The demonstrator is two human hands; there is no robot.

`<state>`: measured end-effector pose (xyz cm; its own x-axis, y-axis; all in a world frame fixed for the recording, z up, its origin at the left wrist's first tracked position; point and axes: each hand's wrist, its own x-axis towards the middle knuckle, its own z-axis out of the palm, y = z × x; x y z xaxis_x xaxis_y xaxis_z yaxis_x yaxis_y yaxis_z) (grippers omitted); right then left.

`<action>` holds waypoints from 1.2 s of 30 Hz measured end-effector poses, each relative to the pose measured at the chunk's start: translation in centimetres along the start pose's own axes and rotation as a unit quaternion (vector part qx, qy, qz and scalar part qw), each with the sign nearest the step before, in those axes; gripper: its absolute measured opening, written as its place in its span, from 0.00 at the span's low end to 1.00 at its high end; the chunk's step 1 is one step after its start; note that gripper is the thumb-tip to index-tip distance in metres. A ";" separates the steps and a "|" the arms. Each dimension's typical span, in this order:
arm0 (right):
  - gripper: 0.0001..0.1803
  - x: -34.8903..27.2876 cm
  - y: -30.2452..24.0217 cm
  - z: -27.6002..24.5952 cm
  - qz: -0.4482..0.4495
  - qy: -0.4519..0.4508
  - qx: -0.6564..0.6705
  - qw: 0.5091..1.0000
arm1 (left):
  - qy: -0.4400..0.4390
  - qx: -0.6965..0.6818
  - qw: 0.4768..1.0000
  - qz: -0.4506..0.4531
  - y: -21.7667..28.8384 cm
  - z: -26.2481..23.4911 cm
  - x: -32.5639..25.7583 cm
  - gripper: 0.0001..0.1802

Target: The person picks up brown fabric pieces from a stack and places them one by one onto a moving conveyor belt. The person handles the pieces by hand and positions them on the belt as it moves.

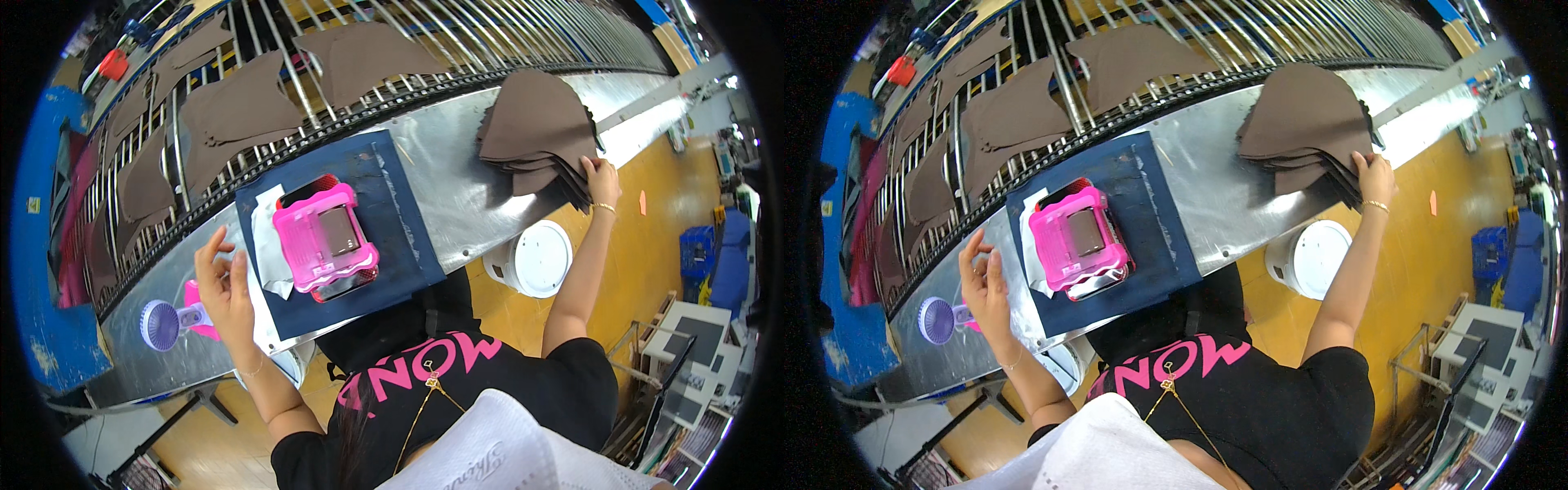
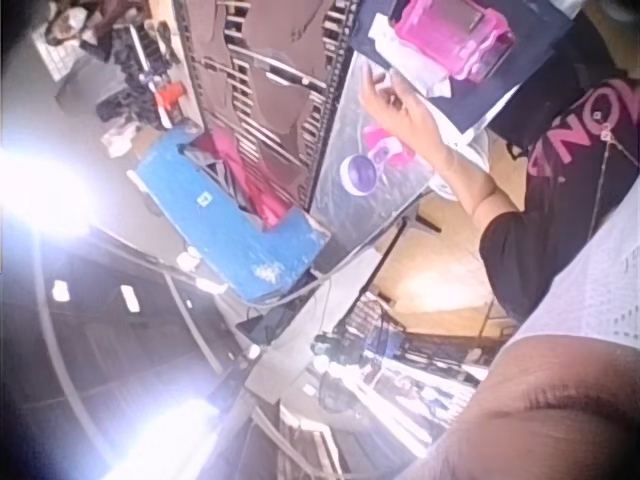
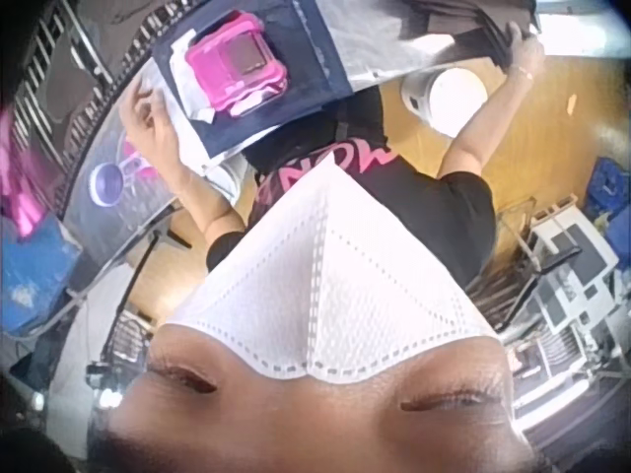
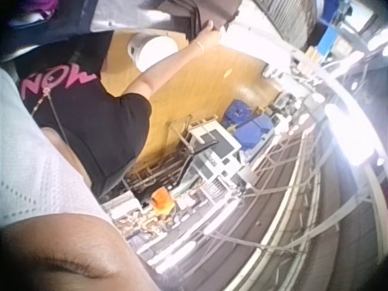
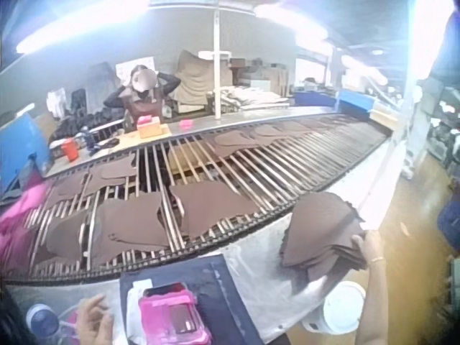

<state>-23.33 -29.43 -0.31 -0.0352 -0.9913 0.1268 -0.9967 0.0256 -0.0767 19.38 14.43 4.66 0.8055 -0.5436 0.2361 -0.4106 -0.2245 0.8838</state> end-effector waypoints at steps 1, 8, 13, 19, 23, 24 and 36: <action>0.31 -0.5 -1.0 -1.0 0.012 -0.017 -0.023 1.000 | 0.005 -0.008 1.000 0.001 -0.4 -0.1 -0.3 0.18; 0.35 1.3 -0.5 -1.2 0.021 -0.058 0.093 0.994 | 0.019 -0.012 0.999 -0.034 -0.8 -1.2 -1.6 0.19; 0.30 0.6 -1.1 -2.7 -0.042 -0.014 0.036 0.998 | 0.018 -0.011 0.999 -0.025 -0.7 -1.0 -1.6 0.19; 0.19 -2.1 -3.9 -6.7 -0.037 -0.026 0.207 0.977 | -0.007 -0.010 1.000 -0.011 0.2 -0.7 -1.0 0.19; 0.20 -0.6 -3.4 -6.5 -0.034 0.012 0.139 0.990 | -0.015 -0.013 1.000 0.017 0.1 -0.3 -0.6 0.19; 0.21 0.7 -2.3 -5.2 -0.038 0.028 0.110 0.993 | -0.016 -0.010 1.000 0.022 0.2 0.0 -0.5 0.19; 0.28 -0.5 -0.4 -0.6 0.007 0.036 -0.006 0.999 | -0.021 0.029 0.999 0.000 -0.2 -0.4 -0.9 0.19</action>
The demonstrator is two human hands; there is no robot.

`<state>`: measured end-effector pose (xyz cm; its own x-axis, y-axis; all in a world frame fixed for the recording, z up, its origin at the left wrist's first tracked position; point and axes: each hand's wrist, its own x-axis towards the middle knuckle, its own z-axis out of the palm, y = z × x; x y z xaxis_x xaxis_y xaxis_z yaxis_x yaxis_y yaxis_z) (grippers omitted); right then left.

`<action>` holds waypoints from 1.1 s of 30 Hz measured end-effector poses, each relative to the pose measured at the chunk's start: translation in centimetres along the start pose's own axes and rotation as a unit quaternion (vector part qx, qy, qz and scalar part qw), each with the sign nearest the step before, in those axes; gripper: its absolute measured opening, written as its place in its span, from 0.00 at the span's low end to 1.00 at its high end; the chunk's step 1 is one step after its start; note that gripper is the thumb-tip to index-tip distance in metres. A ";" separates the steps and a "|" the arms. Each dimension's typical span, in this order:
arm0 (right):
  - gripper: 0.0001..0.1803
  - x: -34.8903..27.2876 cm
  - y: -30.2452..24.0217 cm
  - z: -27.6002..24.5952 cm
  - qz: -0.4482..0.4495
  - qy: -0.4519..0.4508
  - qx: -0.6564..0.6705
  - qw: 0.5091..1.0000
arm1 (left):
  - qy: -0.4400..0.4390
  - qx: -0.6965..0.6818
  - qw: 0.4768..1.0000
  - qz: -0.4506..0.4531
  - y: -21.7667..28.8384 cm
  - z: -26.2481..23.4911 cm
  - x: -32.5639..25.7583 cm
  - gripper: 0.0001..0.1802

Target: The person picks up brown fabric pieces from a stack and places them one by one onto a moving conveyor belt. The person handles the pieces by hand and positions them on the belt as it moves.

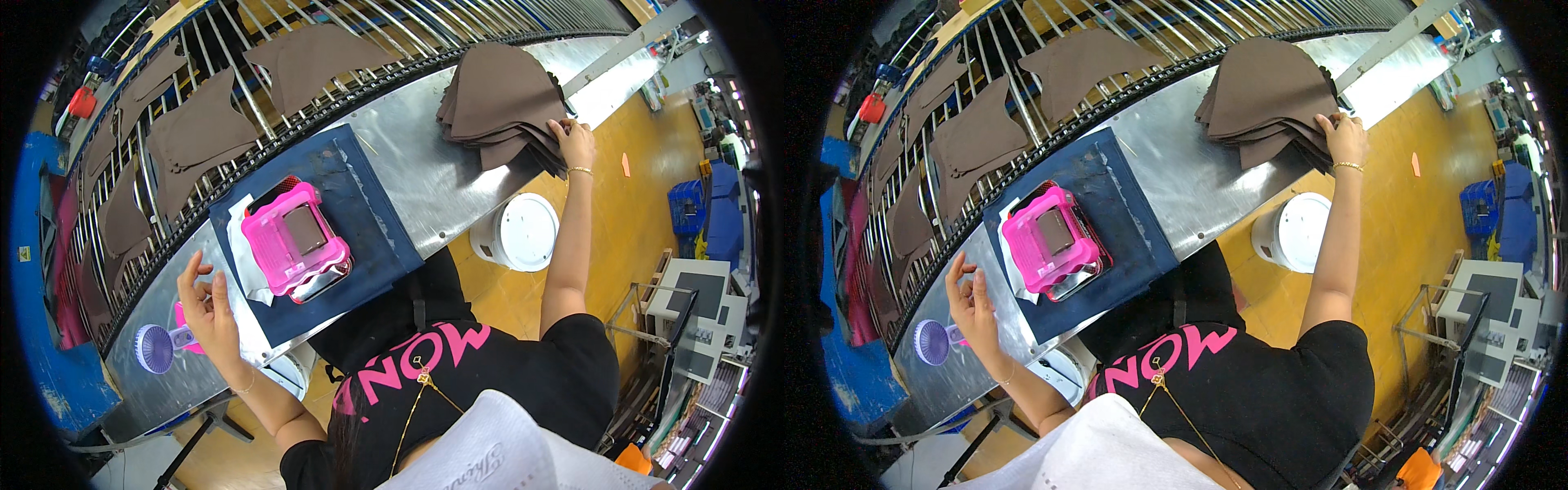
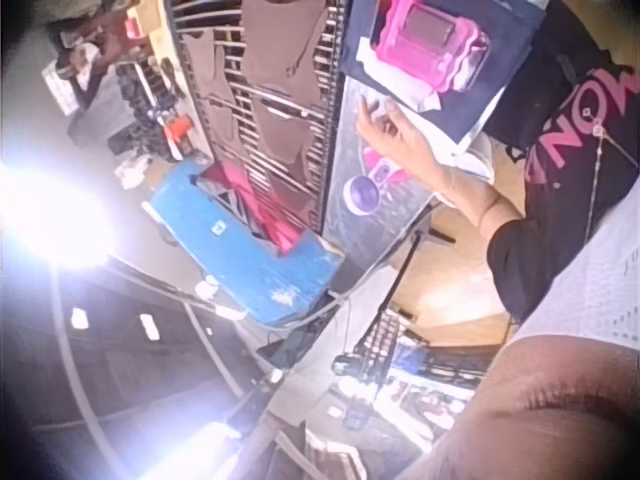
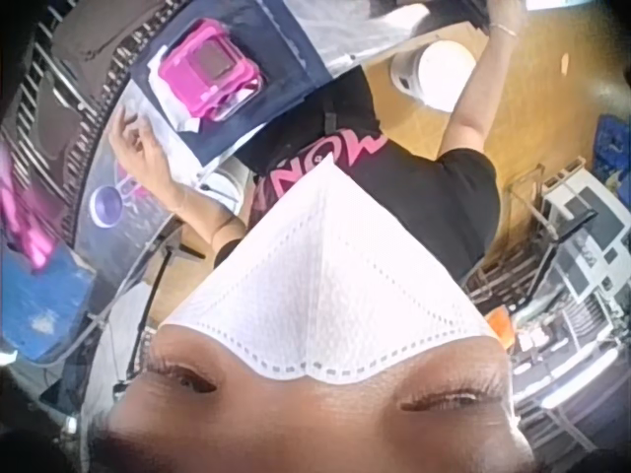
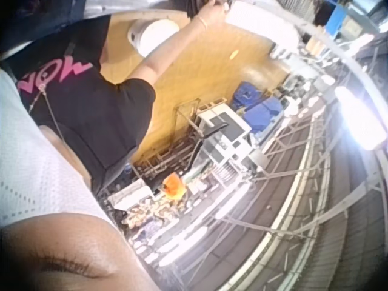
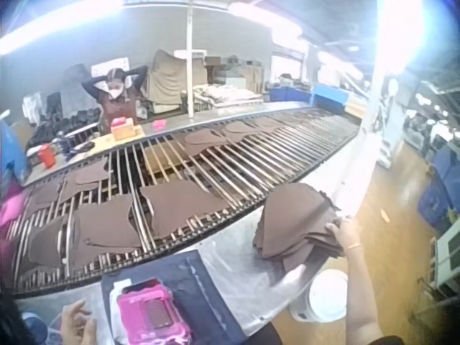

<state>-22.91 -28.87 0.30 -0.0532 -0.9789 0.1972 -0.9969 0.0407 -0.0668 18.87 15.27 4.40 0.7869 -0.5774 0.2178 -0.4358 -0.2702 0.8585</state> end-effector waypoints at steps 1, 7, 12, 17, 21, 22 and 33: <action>0.29 0.7 0.9 1.3 -0.001 0.010 0.015 1.000 | -0.001 -0.001 1.000 -0.001 0.1 0.1 0.0 0.19; 0.32 2.7 1.5 1.0 0.021 -0.041 0.124 0.991 | -0.007 0.006 1.000 0.018 0.2 0.4 0.3 0.19; 0.31 4.5 1.7 -1.2 -0.061 -0.070 0.074 0.993 | -0.016 0.000 1.000 0.006 1.0 0.3 0.5 0.19; 0.24 5.5 0.6 -3.5 -0.182 -0.046 0.085 0.979 | -0.035 -0.007 0.999 0.024 0.8 0.3 1.0 0.19; 0.18 2.5 -5.3 -11.4 -0.251 0.058 0.128 0.958 | -0.036 0.047 0.995 0.076 2.6 0.2 2.2 0.17; 0.18 1.3 -7.0 -13.3 -0.269 0.075 0.177 0.944 | -0.028 0.059 0.994 0.085 3.5 0.1 2.8 0.16; 0.15 -9.5 -22.1 -17.5 -0.354 0.009 0.657 0.666 | -0.081 -0.271 0.955 0.094 5.8 2.0 8.9 0.23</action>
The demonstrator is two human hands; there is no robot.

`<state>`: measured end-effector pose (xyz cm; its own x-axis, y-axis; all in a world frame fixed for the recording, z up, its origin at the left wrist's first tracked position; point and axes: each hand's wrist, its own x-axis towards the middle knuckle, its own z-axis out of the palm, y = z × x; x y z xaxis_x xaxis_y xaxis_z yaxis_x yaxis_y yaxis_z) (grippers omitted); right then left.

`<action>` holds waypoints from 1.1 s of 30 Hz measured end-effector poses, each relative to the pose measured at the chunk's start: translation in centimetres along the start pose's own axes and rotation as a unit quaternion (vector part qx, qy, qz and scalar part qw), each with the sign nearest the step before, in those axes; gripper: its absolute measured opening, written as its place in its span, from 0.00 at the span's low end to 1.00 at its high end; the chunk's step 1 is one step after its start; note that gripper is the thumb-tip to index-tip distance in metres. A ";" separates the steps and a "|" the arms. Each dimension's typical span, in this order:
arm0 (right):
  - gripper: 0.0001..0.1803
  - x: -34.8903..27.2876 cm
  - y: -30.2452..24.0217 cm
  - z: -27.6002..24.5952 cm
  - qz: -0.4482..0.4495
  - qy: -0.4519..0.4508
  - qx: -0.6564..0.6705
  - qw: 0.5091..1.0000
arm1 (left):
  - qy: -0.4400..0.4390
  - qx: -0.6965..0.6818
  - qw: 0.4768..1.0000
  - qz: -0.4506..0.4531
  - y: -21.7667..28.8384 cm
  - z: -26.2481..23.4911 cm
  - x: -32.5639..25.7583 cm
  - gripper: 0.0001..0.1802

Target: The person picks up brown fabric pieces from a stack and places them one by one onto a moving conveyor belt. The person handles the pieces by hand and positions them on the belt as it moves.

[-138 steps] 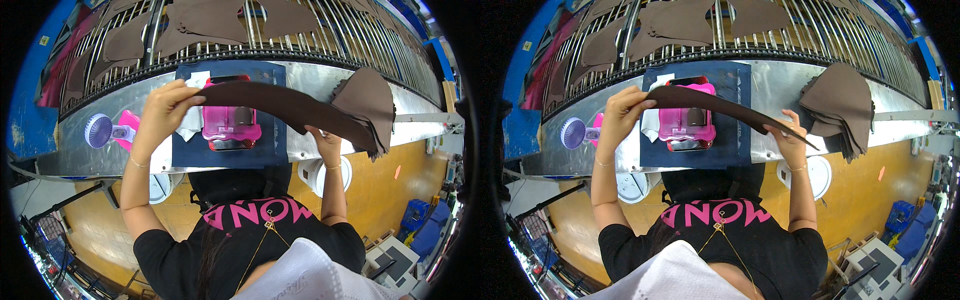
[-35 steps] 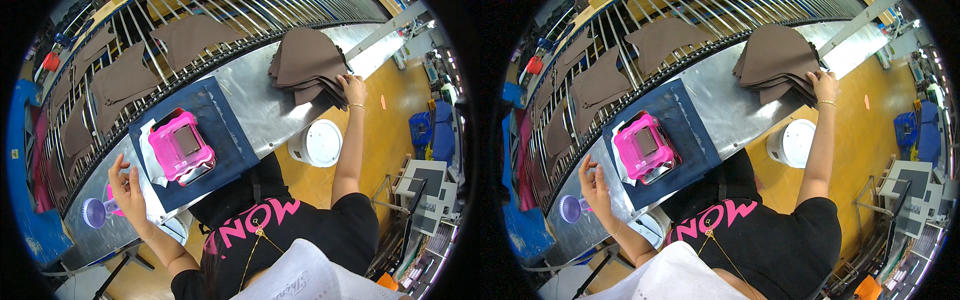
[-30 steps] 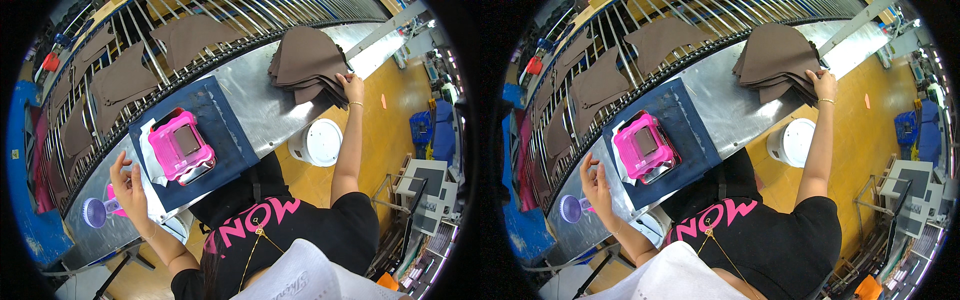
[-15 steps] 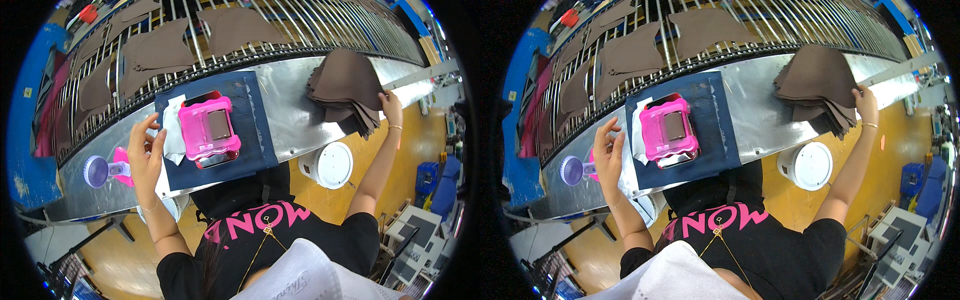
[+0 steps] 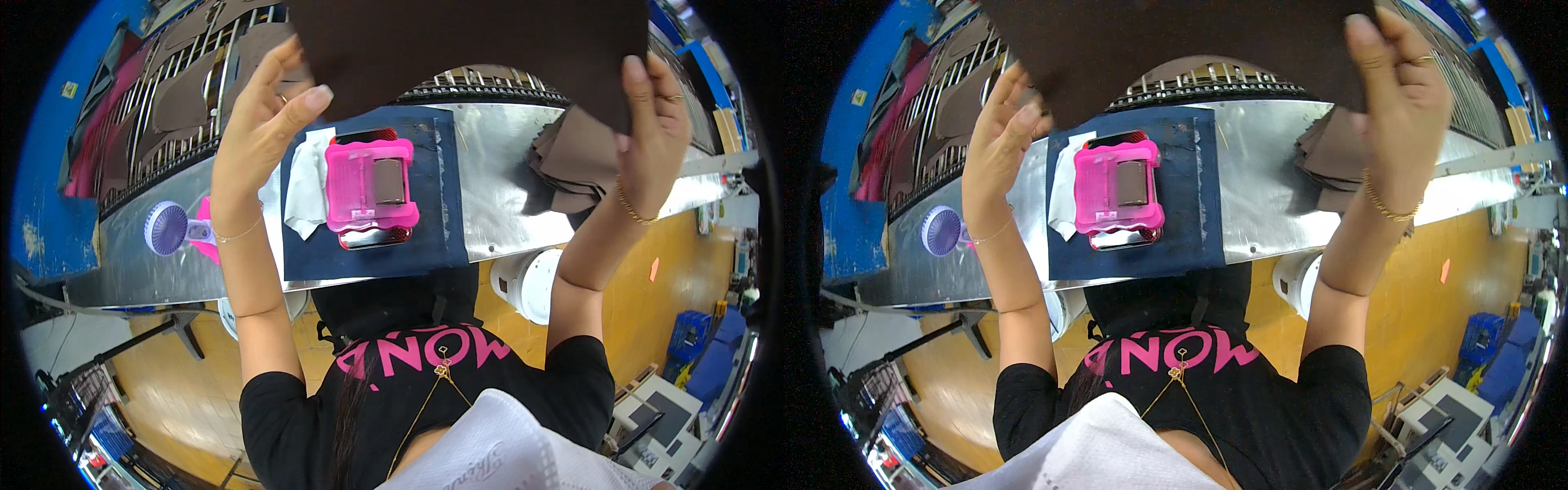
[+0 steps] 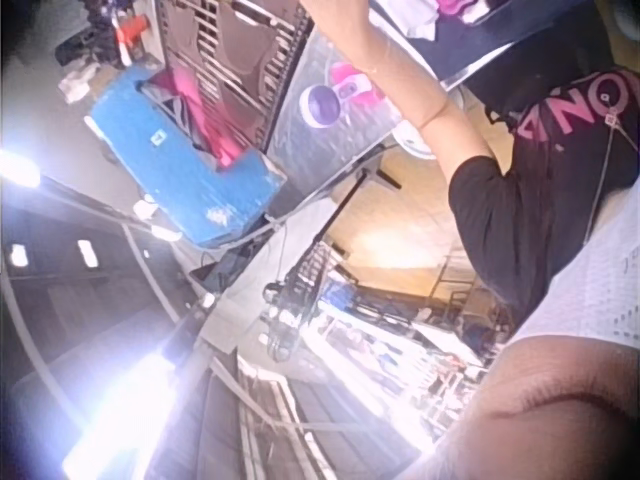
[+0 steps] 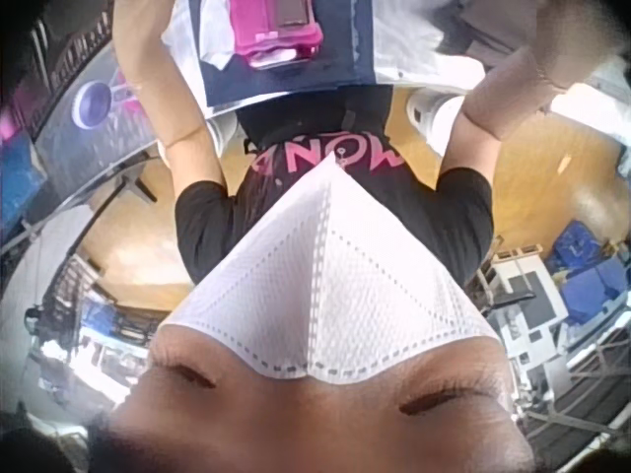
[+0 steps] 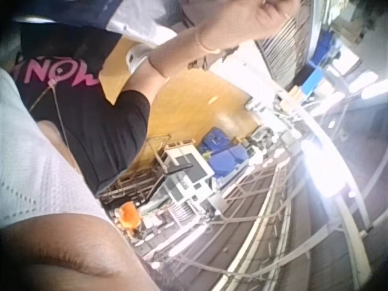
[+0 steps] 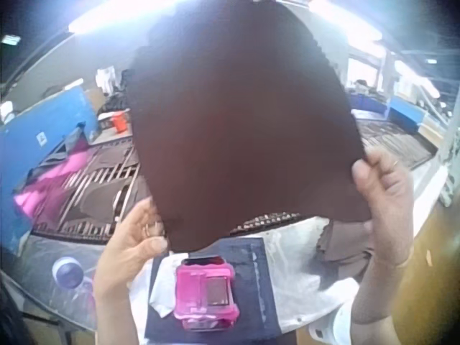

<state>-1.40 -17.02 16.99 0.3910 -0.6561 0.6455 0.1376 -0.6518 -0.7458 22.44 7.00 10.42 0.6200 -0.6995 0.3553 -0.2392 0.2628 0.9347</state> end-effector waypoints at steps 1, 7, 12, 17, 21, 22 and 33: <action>0.15 -0.6 0.1 1.1 0.016 -0.012 0.018 1.000 | -0.024 -0.037 0.997 -0.068 0.7 -0.8 -0.3 0.21; 0.17 -6.1 1.6 7.6 0.075 -0.248 -0.011 0.966 | 0.140 0.127 0.975 -0.115 3.6 -5.8 -4.2 0.13; 0.16 -10.0 3.6 12.1 -0.022 -0.289 0.035 0.956 | 0.111 0.204 0.971 -0.056 4.9 -11.2 -6.0 0.13; 0.19 -11.1 3.2 13.6 -0.086 -0.287 -0.032 0.953 | 0.132 0.235 0.962 -0.053 4.4 -13.9 -7.5 0.13; 0.17 -11.0 3.6 13.4 -0.189 -0.282 -0.049 0.939 | 0.146 0.227 0.960 -0.078 4.3 -13.1 -7.8 0.13; 0.17 -10.9 3.6 13.1 -0.205 -0.283 -0.062 0.935 | 0.147 0.223 0.960 -0.085 4.3 -12.8 -7.8 0.12; 0.09 -13.6 7.8 4.5 -0.160 -0.284 -0.154 0.933 | 0.044 0.215 0.964 -0.153 -2.0 -6.6 -7.0 0.07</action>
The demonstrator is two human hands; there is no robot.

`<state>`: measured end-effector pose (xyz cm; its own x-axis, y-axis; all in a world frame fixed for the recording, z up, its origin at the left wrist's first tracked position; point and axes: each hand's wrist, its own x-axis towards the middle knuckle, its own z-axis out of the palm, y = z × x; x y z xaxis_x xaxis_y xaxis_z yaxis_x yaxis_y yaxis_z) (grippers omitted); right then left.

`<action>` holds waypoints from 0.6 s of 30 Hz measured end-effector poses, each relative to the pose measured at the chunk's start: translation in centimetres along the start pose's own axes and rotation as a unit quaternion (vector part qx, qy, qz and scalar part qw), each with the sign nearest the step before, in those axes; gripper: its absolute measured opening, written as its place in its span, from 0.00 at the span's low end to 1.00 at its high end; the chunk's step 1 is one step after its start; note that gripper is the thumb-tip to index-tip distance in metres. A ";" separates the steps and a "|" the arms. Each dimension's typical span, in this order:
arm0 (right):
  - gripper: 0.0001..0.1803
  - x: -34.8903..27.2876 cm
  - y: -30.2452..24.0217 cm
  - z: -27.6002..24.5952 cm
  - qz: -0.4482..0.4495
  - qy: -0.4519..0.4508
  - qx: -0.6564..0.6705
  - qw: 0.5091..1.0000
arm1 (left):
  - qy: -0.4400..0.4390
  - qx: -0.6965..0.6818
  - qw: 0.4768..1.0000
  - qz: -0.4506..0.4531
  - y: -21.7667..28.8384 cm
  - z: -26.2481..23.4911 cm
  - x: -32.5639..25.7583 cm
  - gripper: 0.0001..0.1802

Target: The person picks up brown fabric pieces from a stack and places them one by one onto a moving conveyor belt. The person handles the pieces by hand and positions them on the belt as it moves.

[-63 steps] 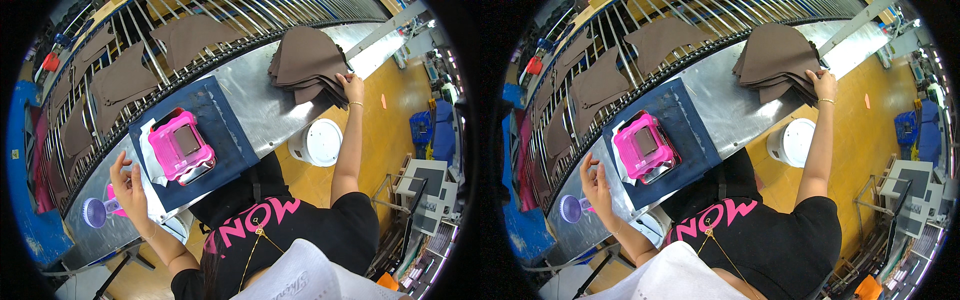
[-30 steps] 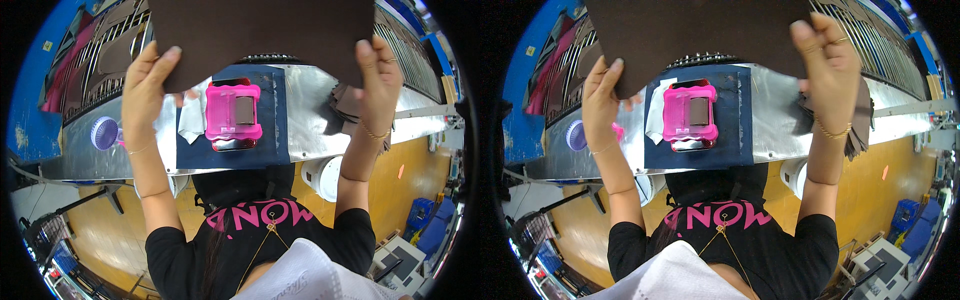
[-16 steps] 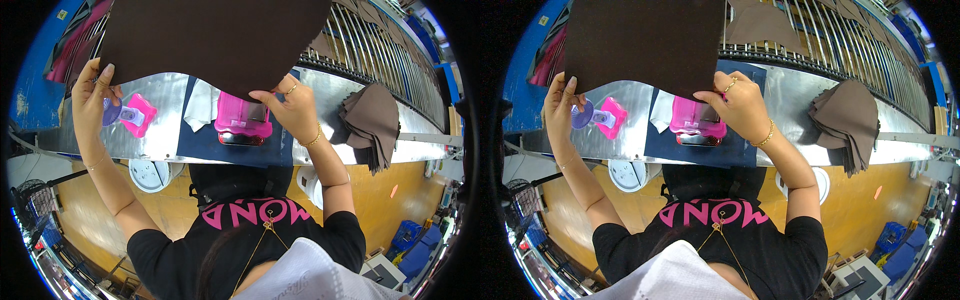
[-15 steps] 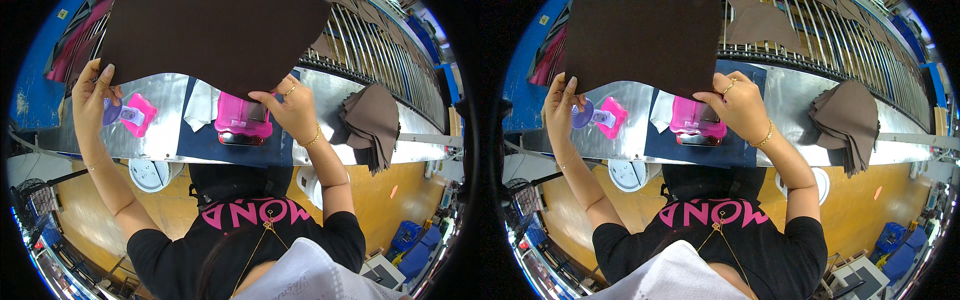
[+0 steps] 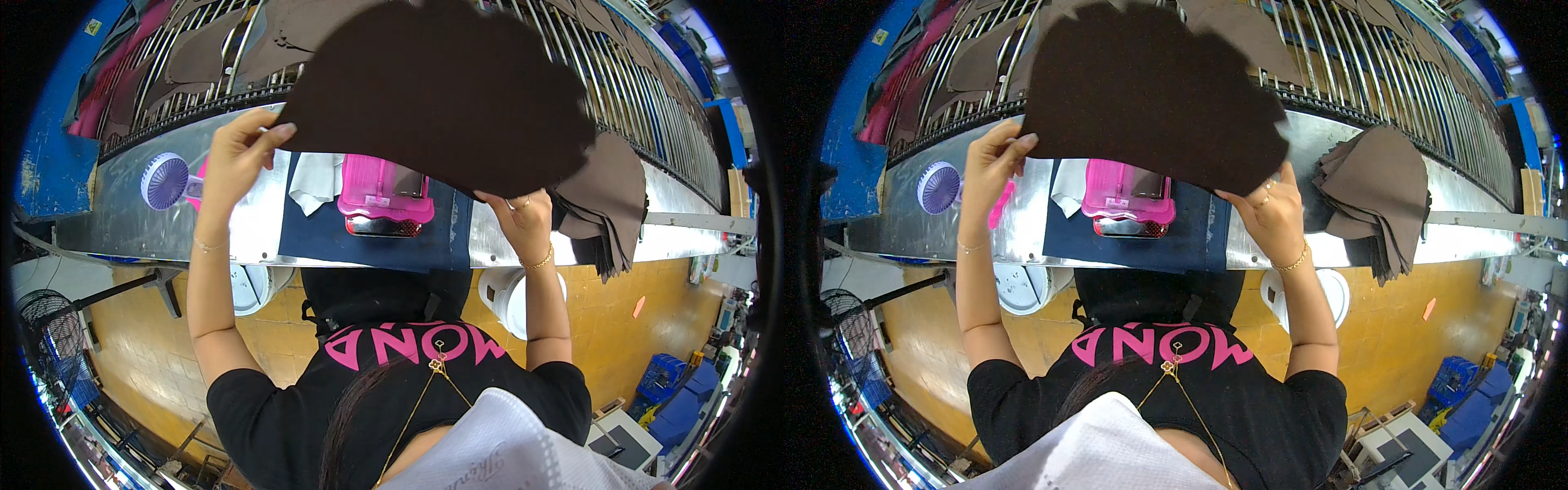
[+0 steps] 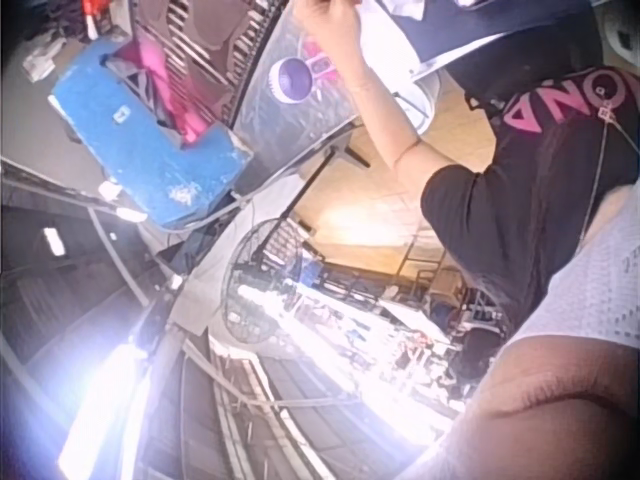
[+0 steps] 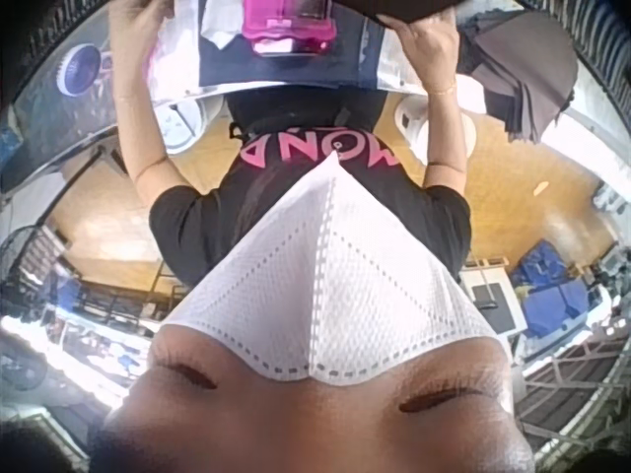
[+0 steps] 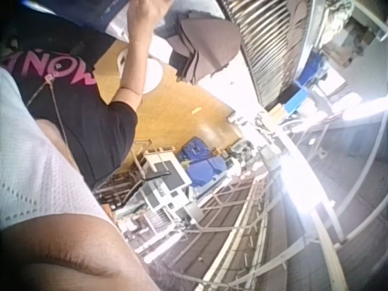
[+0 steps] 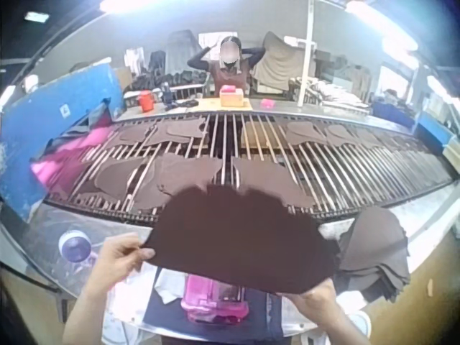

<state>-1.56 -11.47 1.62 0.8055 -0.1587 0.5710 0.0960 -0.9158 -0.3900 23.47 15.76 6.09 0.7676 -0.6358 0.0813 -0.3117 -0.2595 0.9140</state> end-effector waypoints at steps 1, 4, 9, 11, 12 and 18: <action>0.09 -1.3 0.1 0.0 0.039 0.006 0.003 0.999 | -0.011 0.015 0.999 0.047 -0.3 0.8 0.4 0.07; 0.08 -4.3 0.8 -0.7 0.101 0.025 0.018 0.994 | -0.050 0.070 0.985 0.148 0.6 3.1 1.3 0.07; 0.08 -8.2 1.5 -4.8 0.313 0.024 0.122 0.942 | -0.120 0.105 0.962 0.222 3.2 6.7 1.5 0.06; 0.04 -8.5 1.5 -8.0 0.319 0.010 0.101 0.942 | -0.136 0.135 0.940 0.283 3.6 8.2 2.0 0.07; 0.03 -8.9 1.9 -9.6 0.355 -0.010 0.089 0.931 | -0.129 0.161 0.927 0.312 4.1 8.8 1.9 0.07; 0.13 -8.0 1.6 -16.6 0.365 -0.120 -0.035 0.922 | -0.120 0.155 0.902 0.385 6.5 12.7 4.3 0.09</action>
<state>-17.53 -17.78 8.46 0.7471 -0.6647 -0.0054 -0.5549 -0.6193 -0.5555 17.61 2.14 7.31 0.1237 -0.8441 0.5217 -0.8711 0.1594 0.4645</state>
